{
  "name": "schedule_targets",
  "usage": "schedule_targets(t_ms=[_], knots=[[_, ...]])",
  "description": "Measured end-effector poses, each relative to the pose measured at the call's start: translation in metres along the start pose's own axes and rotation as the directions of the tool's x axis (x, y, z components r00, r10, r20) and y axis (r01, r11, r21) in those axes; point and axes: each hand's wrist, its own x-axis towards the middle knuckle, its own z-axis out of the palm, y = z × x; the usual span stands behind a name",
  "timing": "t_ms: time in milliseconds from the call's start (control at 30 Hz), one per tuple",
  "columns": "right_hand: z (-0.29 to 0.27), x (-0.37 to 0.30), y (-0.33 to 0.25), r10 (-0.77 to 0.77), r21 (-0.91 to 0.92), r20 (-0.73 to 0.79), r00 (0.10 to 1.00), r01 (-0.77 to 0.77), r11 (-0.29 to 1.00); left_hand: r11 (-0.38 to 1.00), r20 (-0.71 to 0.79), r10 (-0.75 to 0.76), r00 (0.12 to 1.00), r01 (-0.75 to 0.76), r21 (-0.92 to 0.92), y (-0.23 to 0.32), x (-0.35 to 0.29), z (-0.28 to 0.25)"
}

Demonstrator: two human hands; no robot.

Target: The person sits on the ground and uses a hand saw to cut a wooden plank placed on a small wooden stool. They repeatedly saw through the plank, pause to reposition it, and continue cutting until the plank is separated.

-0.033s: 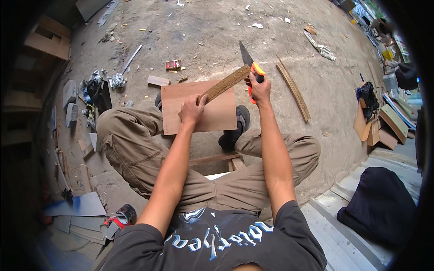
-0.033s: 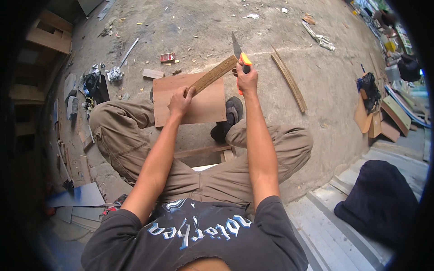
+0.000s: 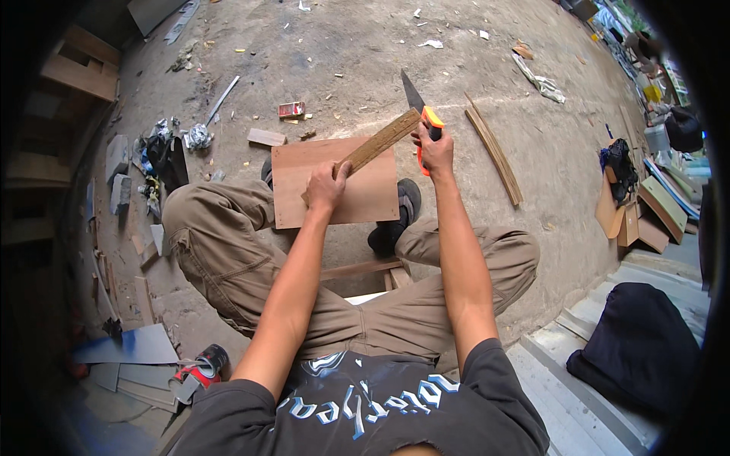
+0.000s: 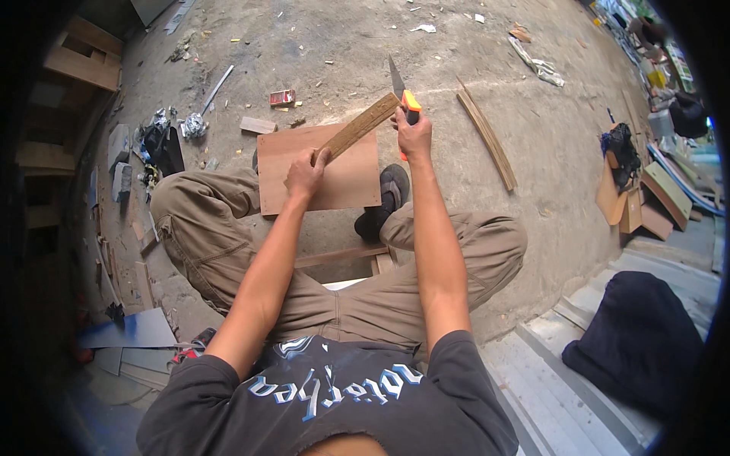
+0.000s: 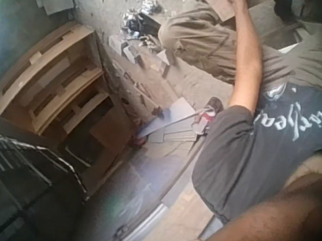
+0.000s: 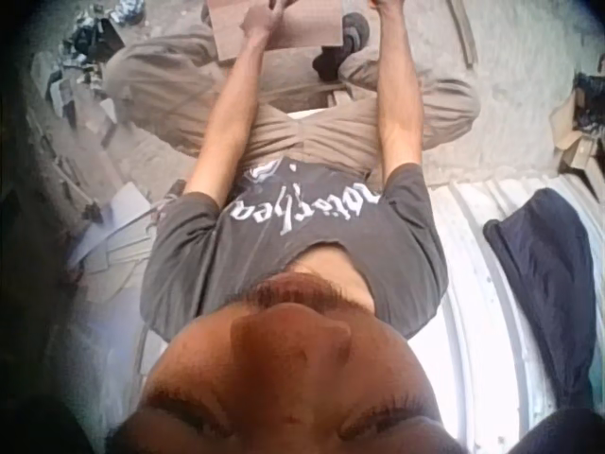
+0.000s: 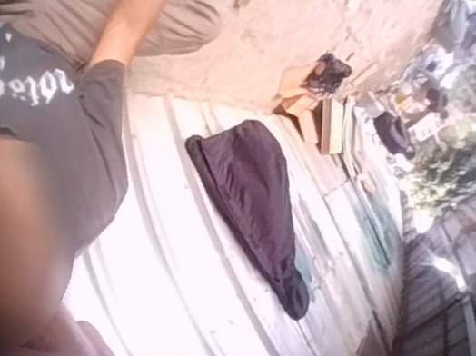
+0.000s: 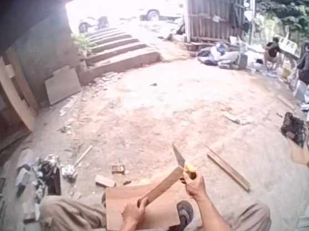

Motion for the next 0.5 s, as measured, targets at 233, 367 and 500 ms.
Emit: schedule_targets(t_ms=[233, 367, 500], knots=[[0.002, -0.034, -0.008, -0.177, -0.501, -0.274, 0.945, 0.017, 0.865, 0.980, 0.062, -0.200, 0.978, 0.200, -0.003, 0.019, -0.011, 0.013], [-0.013, -0.058, -0.020, -0.172, -0.477, -0.232, 0.957, 0.042, 0.878, 0.927, 0.093, -0.371, 0.924, 0.375, -0.029, 0.024, -0.006, 0.014], [-0.003, -0.083, -0.025, -0.144, -0.426, -0.142, 0.979, 0.071, 0.902, 0.952, 0.090, -0.294, 0.951, 0.300, -0.066, 0.029, -0.016, 0.022]])
